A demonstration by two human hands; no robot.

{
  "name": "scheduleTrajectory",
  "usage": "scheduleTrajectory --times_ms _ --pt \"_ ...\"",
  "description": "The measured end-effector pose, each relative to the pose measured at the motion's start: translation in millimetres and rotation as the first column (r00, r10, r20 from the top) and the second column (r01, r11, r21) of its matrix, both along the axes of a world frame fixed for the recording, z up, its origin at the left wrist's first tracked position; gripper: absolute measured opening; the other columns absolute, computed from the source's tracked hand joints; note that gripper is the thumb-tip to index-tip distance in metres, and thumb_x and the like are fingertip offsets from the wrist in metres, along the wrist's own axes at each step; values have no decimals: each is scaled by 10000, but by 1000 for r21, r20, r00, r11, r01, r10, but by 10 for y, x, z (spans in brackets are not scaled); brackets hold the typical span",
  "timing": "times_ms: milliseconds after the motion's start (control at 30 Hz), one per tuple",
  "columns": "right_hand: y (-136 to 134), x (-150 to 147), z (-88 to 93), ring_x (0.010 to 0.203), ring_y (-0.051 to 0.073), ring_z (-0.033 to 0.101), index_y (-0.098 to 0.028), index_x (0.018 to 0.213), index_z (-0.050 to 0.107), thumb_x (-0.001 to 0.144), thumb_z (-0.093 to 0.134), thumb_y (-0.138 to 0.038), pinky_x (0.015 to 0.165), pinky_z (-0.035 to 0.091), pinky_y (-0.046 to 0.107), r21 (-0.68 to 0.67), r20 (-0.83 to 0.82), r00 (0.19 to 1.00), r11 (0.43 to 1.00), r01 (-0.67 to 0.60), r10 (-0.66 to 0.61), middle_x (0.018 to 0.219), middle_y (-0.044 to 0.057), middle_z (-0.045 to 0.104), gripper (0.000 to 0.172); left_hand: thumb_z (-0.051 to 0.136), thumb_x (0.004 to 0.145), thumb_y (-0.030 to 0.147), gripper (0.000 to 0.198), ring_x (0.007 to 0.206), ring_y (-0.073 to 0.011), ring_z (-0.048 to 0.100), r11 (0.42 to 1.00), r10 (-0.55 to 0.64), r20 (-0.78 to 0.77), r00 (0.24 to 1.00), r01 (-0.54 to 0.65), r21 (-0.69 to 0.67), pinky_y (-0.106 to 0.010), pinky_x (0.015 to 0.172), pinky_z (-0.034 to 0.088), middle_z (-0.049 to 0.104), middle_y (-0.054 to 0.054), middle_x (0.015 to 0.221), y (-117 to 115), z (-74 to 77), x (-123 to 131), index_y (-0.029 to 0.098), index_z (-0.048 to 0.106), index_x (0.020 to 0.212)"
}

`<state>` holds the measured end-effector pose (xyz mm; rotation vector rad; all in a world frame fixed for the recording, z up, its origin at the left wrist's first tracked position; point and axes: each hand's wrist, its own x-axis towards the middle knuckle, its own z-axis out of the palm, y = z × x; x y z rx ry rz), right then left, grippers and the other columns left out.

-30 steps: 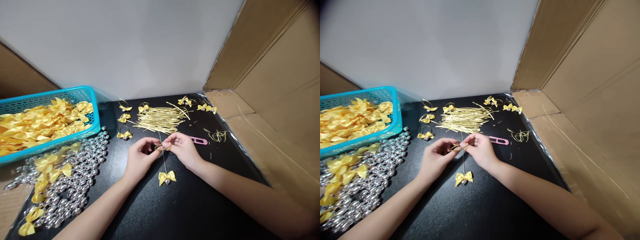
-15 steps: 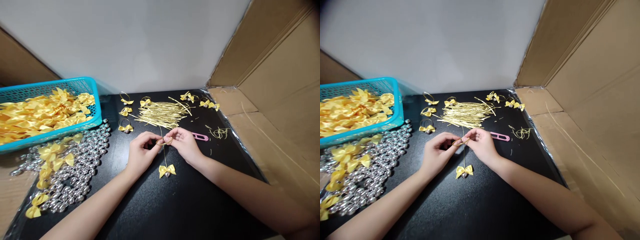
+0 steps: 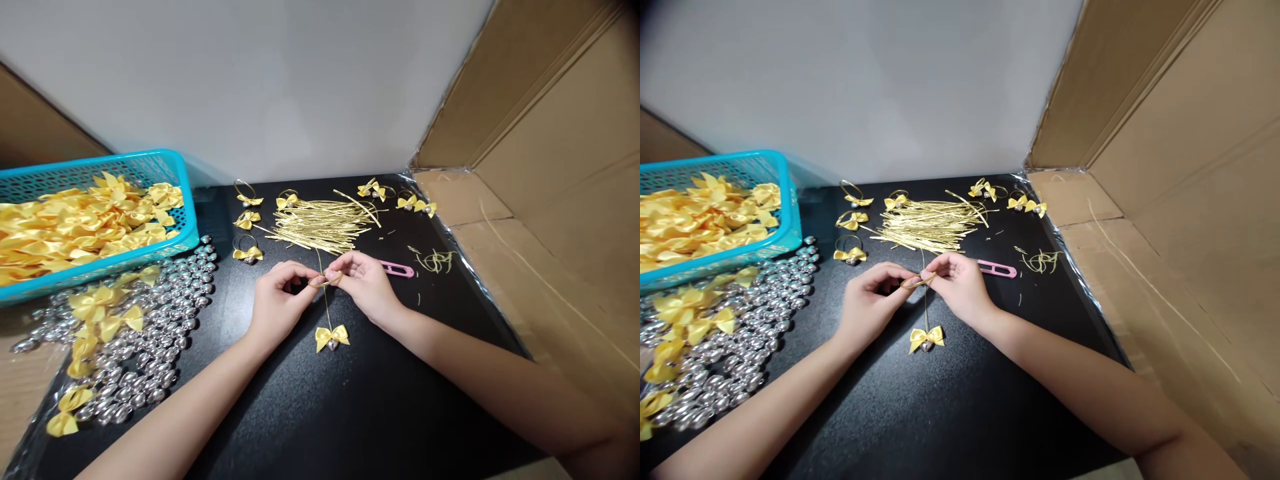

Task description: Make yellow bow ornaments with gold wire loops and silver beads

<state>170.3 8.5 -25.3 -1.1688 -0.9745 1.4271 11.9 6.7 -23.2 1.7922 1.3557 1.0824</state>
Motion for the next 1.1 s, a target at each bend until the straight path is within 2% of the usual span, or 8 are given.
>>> scheduleTrajectory --times_ms 533,800,1100 --pt "-9 5 -34 714 141 614 -208 676 595 600 809 -340 759 523 344 30 -9 1000 1000 5 -5 727 -3 643 262 701 770 271 89 615 -136 518 1000 -7 16 1000 8 -12 -262 588 392 685 -11 694 4 -23 -15 198 719 723" --pt "-11 8 6 728 150 614 -211 670 587 596 815 -350 775 521 359 27 -9 1000 1000 2 -2 732 0 639 277 715 764 268 75 645 -140 523 1000 -18 4 1000 18 7 -270 622 402 684 -8 718 6 -19 -16 199 709 736" --pt "-1 -3 -46 704 133 616 -200 668 592 594 818 -346 738 525 330 49 -25 1000 999 0 1 720 -5 647 279 693 794 263 94 658 -146 538 997 -48 -25 999 49 61 -279 631 405 685 -10 711 10 -34 -19 197 704 729"
